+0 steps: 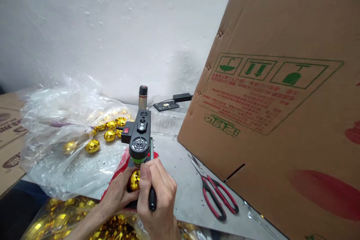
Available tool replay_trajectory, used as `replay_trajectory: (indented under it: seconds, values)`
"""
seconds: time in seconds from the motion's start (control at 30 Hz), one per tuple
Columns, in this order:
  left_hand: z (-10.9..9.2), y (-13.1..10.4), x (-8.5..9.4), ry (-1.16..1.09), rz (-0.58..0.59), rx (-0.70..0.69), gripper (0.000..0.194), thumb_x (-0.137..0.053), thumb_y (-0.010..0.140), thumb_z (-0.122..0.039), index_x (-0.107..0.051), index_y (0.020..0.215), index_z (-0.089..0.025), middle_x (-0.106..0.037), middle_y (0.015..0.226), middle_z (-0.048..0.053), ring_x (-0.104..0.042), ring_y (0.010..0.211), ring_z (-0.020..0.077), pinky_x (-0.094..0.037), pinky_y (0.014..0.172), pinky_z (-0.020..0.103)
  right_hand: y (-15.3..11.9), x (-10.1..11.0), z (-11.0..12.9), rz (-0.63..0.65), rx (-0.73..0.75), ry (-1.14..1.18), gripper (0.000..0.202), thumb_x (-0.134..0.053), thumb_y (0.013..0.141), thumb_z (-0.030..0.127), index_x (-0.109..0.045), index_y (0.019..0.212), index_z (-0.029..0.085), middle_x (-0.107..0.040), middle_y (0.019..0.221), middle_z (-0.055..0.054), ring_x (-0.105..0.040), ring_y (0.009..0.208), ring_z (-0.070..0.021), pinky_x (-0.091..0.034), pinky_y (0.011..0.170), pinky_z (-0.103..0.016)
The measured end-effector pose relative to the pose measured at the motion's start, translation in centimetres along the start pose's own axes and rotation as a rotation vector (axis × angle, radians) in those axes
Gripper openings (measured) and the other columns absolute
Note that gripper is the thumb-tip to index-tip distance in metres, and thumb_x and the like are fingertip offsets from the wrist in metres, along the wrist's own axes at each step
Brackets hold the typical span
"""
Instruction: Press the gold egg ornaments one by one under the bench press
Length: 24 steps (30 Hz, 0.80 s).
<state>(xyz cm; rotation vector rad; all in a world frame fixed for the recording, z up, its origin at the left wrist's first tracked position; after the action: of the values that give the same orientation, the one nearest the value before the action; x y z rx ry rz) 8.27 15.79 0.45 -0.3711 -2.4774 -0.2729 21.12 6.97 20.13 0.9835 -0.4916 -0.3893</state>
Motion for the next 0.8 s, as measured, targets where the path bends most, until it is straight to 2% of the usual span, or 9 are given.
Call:
replay_trajectory:
  seconds: [0.17, 0.3, 0.47, 0.6, 0.8]
  values:
    - [0.0, 0.9, -0.3, 0.064, -0.065, -0.052, 0.045, -0.074, 0.076, -0.043, -0.069, 0.115, -0.02, -0.075, 0.105, 0.011, -0.069, 0.1, 0.0354, -0.051, 0.092, 0.051, -0.7, -0.2, -0.2, 0.008, 0.02, -0.008, 0.026, -0.041, 0.105, 0.007, -0.046, 0.085, 0.023, -0.047, 0.07, 0.004, -0.049, 0.059, -0.0083, -0.038, 0.053, -0.022]
    - [0.1, 1.0, -0.7, 0.057, -0.057, -0.053, 0.041, -0.076, 0.075, -0.041, -0.069, 0.11, -0.022, -0.073, 0.102, 0.009, -0.067, 0.095, 0.0328, -0.049, 0.088, 0.046, -2.8, -0.4, -0.9, -0.008, 0.072, -0.036, 0.028, -0.041, 0.104, 0.006, -0.046, 0.083, 0.023, -0.048, 0.071, 0.003, -0.051, 0.061, -0.0096, -0.039, 0.055, -0.024]
    - [0.2, 0.8, -0.9, 0.077, -0.084, -0.071, 0.036, -0.076, 0.074, -0.037, -0.067, 0.105, -0.022, -0.07, 0.093, 0.006, -0.064, 0.089, 0.03, -0.046, 0.087, 0.043, -4.9, -0.8, -2.2, -0.022, 0.098, -0.067, 0.029, -0.037, 0.107, 0.013, -0.047, 0.082, 0.022, -0.052, 0.074, 0.001, -0.052, 0.062, -0.0104, -0.039, 0.055, -0.025]
    - [0.4, 0.8, -1.1, 0.07, -0.095, -0.065, 0.033, -0.076, 0.075, -0.036, -0.065, 0.103, -0.022, -0.07, 0.096, 0.005, -0.063, 0.09, 0.0292, -0.045, 0.088, 0.043, -5.0, -1.0, -2.3, -0.03, 0.093, -0.062, 0.03, -0.038, 0.108, 0.012, -0.046, 0.08, 0.022, -0.05, 0.075, 0.002, -0.049, 0.061, -0.0088, -0.04, 0.057, -0.024]
    - [0.4, 0.7, -1.3, 0.12, -0.069, -0.064, 0.03, -0.075, 0.077, -0.035, -0.063, 0.102, -0.023, -0.067, 0.09, 0.004, -0.063, 0.09, 0.0292, -0.045, 0.087, 0.042, -5.3, -0.9, -2.1, -0.131, 0.061, -0.053, 0.033, -0.039, 0.108, 0.013, -0.045, 0.076, 0.022, -0.048, 0.074, 0.003, -0.047, 0.061, -0.0088, -0.04, 0.057, -0.024]
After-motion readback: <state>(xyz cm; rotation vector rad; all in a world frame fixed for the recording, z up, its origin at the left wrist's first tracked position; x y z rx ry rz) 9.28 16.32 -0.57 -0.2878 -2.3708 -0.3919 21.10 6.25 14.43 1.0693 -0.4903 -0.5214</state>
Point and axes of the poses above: each hand's wrist, its own y-axis towards the middle knuckle, its own x-axis out of the back of the hand, z = x × y, the point moved 8 cm from there along y, towards the middle knuckle
